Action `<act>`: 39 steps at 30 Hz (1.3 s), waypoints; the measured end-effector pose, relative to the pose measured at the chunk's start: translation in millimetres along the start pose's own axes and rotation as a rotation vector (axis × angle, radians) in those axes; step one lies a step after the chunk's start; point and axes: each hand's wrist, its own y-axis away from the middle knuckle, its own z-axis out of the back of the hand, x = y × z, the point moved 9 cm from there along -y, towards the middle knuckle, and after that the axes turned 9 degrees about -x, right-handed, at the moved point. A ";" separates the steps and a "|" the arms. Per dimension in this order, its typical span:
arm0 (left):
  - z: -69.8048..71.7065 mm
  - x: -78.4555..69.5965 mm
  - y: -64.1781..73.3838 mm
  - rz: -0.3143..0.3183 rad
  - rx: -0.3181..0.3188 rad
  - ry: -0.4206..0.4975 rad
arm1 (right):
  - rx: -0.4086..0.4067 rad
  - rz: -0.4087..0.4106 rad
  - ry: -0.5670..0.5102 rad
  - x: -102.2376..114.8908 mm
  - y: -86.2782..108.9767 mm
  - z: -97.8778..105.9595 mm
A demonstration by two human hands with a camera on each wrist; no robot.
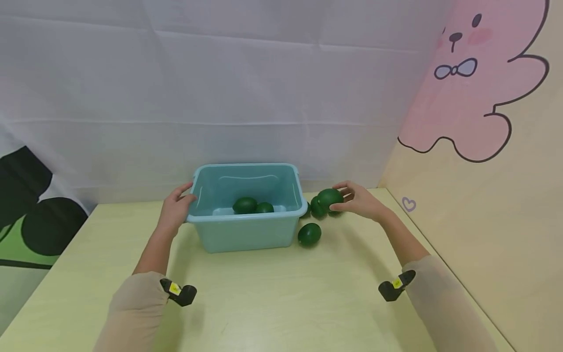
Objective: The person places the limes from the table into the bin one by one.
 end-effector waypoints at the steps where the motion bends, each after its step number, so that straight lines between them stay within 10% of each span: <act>1: -0.5 0.0 -0.1 0.002 0.001 0.000 | -0.005 -0.001 0.002 3.1 -2.5 1.1; 39: 0.0 0.6 -1.5 0.047 -0.012 0.028 | -0.035 0.051 -0.075 77.5 -50.9 -30.5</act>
